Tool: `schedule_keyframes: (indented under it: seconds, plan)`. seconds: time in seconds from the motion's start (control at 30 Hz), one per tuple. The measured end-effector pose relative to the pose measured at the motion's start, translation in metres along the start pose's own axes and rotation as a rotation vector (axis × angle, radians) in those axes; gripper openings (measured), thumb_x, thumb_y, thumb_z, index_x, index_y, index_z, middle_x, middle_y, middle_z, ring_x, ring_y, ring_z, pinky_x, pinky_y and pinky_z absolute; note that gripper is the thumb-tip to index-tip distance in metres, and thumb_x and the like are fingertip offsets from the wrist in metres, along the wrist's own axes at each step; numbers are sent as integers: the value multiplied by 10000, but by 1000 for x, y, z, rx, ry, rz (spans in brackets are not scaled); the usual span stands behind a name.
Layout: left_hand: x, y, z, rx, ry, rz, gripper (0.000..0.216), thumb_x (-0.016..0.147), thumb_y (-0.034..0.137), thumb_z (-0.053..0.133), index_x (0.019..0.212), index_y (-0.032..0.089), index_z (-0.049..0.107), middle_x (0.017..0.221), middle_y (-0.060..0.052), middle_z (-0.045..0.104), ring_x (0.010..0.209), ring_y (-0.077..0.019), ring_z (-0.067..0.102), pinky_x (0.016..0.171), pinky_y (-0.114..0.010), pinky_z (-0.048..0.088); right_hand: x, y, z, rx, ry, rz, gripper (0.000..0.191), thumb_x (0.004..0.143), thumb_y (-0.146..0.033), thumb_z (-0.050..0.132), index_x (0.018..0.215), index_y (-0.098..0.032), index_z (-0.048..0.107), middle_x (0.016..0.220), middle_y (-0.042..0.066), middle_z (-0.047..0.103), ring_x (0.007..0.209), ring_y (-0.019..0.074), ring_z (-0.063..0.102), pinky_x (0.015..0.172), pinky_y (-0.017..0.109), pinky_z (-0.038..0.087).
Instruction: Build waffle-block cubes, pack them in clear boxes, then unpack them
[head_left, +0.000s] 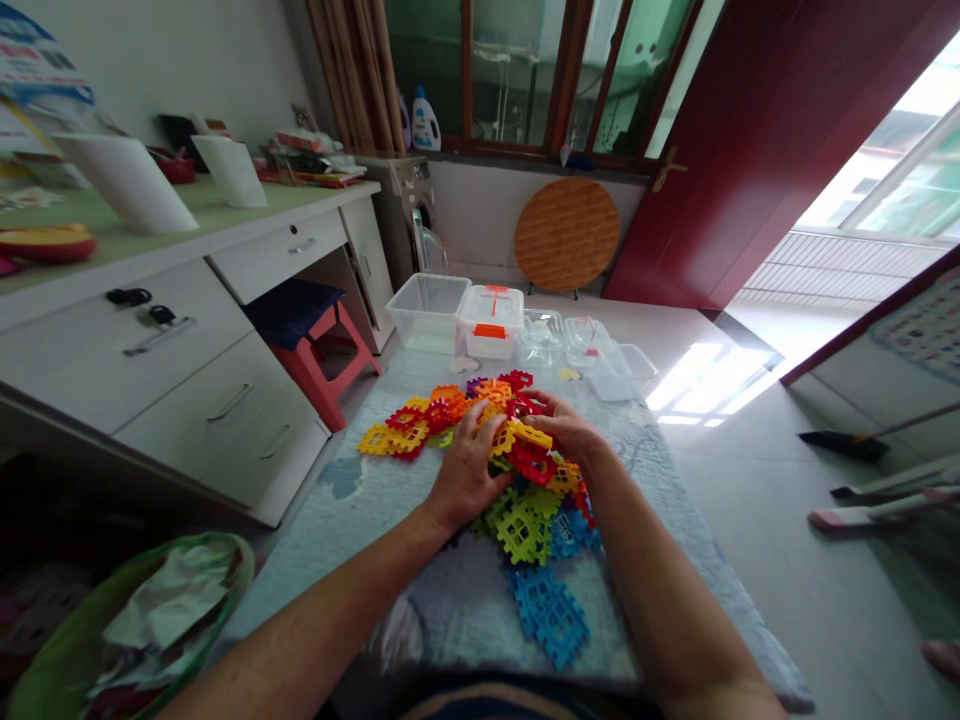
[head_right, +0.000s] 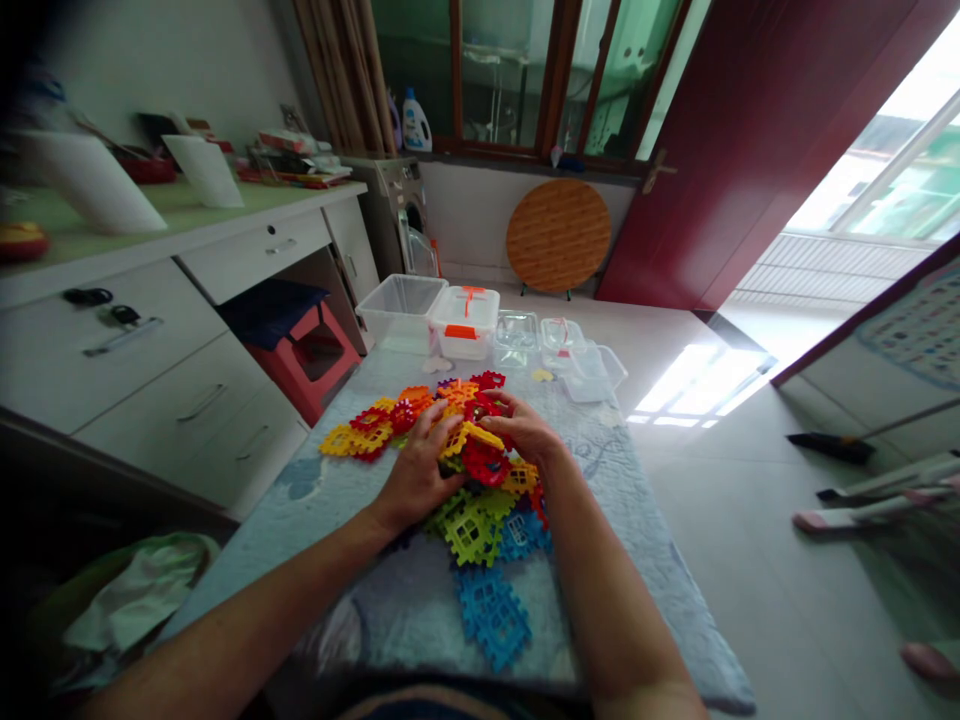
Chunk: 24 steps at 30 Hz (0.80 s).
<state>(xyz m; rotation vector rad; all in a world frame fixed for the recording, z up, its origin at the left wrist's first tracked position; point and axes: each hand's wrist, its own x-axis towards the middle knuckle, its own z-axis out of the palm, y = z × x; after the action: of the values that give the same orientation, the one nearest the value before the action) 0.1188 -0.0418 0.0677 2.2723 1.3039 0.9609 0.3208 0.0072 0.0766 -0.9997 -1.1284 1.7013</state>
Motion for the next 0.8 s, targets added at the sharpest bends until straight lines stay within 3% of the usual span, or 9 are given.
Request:
schedule_keyframes:
  seconds: [0.2, 0.37, 0.47, 0.57, 0.67, 0.8]
  plan:
    - [11, -1, -19, -151, 64, -44, 531, 784, 451, 695, 1225, 178, 582, 1317, -128, 576, 1258, -288, 522, 1092, -439, 405, 1, -19, 16, -118, 73, -102, 434, 674, -309, 744, 1075, -207, 615, 916, 36, 701, 732, 163, 665, 672, 296, 543]
    - [6, -16, -47, -260, 30, -254, 373, 869, 433, 567, 1128, 172, 631, 1097, -82, 695, 1018, -235, 651, 946, -388, 506, 7, -36, 20, -587, 32, -68, 392, 739, -223, 651, 1127, -193, 606, 938, 48, 691, 691, 148, 626, 611, 294, 534]
    - [2, -25, -61, -193, -15, -211, 320, 884, 391, 522, 1096, 181, 640, 1145, -88, 676, 1101, -245, 621, 1018, -413, 465, 15, -45, 10, -944, -42, -137, 380, 702, -109, 616, 1070, -196, 651, 1061, 62, 695, 831, 176, 639, 728, 319, 540]
    - [-3, -32, -73, -150, -132, -138, 321, 891, 341, 485, 1137, 205, 638, 1245, -93, 635, 1211, -248, 567, 1089, -425, 418, 31, -52, 2, -1144, -50, -205, 335, 709, -87, 597, 1006, -212, 690, 1013, 35, 718, 875, 190, 636, 787, 324, 522]
    - [-10, -32, -84, -119, -261, -81, 383, 909, 319, 449, 1249, 246, 607, 1364, -75, 576, 1315, -244, 493, 1131, -428, 383, 56, -52, 5, -1273, 16, -198, 258, 769, -175, 615, 1008, -206, 707, 958, 35, 731, 872, 198, 639, 812, 320, 503]
    - [-19, -30, -94, -37, -364, -14, 455, 926, 300, 437, 1370, 285, 532, 1454, -42, 514, 1360, -234, 455, 1128, -418, 393, 95, -41, 21, -1398, 74, -158, 382, 825, -386, 638, 1135, -166, 679, 1169, 120, 687, 1029, 256, 632, 908, 357, 474]
